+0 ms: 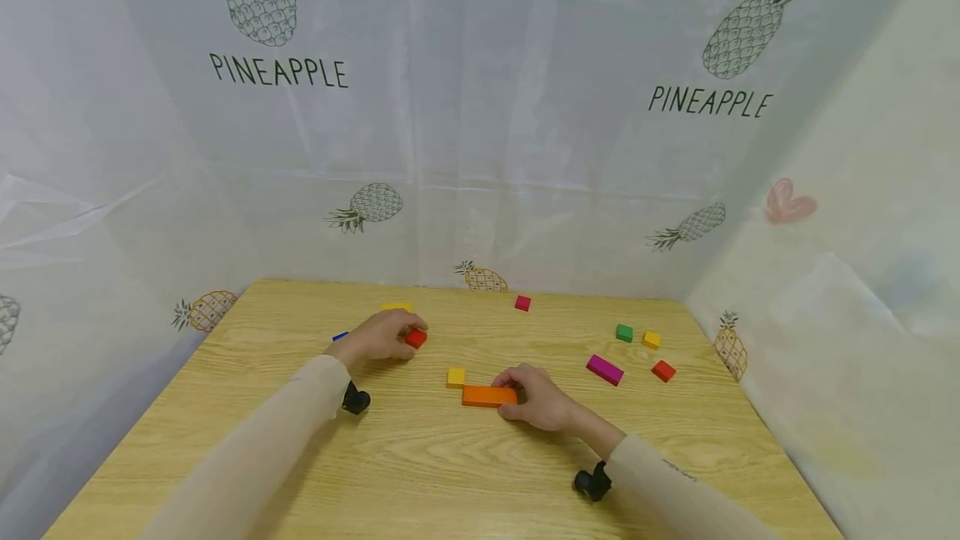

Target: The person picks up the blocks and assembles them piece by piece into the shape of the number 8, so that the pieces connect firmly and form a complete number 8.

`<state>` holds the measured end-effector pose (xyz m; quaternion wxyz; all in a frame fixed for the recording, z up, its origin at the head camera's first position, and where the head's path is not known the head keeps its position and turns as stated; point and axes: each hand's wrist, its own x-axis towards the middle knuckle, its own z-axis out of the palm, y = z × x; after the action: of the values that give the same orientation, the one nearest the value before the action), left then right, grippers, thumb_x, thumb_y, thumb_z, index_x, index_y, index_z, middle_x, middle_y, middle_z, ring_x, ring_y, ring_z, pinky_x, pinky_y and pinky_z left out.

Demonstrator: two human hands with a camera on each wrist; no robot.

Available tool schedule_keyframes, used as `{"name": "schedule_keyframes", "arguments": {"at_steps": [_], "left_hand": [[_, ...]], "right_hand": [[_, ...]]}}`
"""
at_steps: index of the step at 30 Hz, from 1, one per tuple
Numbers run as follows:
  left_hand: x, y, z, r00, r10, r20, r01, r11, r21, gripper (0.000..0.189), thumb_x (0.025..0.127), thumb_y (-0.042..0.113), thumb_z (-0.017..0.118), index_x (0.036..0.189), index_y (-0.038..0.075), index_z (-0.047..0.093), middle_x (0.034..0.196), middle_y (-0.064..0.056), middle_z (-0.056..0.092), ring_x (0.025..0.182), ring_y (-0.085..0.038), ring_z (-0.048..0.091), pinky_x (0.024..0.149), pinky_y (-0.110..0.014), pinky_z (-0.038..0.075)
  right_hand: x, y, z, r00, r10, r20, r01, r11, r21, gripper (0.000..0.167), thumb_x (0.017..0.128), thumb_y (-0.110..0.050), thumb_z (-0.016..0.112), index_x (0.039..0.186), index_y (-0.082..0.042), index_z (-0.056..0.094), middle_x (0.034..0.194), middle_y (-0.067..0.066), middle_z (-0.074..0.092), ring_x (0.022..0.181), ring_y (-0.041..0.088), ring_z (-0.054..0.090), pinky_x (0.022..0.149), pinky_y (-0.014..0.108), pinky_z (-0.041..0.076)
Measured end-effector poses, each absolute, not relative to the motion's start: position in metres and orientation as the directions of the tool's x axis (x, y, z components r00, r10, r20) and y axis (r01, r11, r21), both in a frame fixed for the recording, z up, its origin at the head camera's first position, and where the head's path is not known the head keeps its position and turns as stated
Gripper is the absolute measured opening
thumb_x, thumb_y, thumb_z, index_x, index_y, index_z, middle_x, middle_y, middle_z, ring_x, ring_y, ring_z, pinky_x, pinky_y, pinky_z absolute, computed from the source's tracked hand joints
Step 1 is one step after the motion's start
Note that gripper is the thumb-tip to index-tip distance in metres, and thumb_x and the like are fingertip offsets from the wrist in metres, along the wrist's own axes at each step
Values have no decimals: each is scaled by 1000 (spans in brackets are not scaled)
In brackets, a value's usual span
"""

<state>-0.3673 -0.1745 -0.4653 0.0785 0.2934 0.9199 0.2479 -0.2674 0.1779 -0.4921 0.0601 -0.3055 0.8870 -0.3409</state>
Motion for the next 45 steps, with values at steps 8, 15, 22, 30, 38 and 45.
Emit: {"name": "schedule_keyframes", "arguments": {"at_steps": [8,15,22,30,38,45], "left_hand": [[-368,-176,-465,-788,613,54,567,688,454,41,94,11,79,133,7,70,121,-9,68,100,-23,62,93,-46,53],[-369,-175,-467,-745,653,135,644,651,402,30,95,9,77,124,6,72,110,-9,68,90,-23,58,84,-41,51],[-370,-172,-466,-764,636,108,626,690,364,30,98,12,77,127,8,72,117,-8,70,97,-24,61,90,-44,53],[-367,-173,-472,-782,610,128,613,715,336,30,97,15,80,126,10,72,116,-5,71,98,-21,65,93,-45,55],[-350,-173,-470,-808,578,114,577,739,346,29,96,23,82,122,15,73,109,2,70,87,-13,58,84,-38,53],[-330,-166,-472,-845,521,122,521,750,407,27,92,28,87,115,22,74,105,9,70,92,-11,61,86,-36,56]], "right_hand": [[-269,178,-492,-799,-589,123,-518,570,-638,23,96,-15,80,116,-9,72,108,1,66,97,17,52,88,33,41],[-269,180,-493,-791,-597,132,-532,565,-631,22,96,-16,79,116,-9,72,107,0,67,94,17,52,85,31,41],[-269,179,-492,-799,-589,123,-517,568,-640,22,96,-15,80,115,-9,71,107,1,67,95,18,52,86,32,41],[-270,178,-494,-803,-584,118,-514,579,-633,23,96,-16,80,116,-10,71,106,-1,66,95,16,51,86,32,40],[-270,176,-493,-805,-584,105,-510,591,-624,23,97,-18,80,118,-11,71,107,-2,65,95,15,51,88,33,39],[-269,177,-493,-817,-570,86,-488,605,-629,23,97,-16,79,117,-12,71,107,-3,65,96,15,51,89,34,40]]}}
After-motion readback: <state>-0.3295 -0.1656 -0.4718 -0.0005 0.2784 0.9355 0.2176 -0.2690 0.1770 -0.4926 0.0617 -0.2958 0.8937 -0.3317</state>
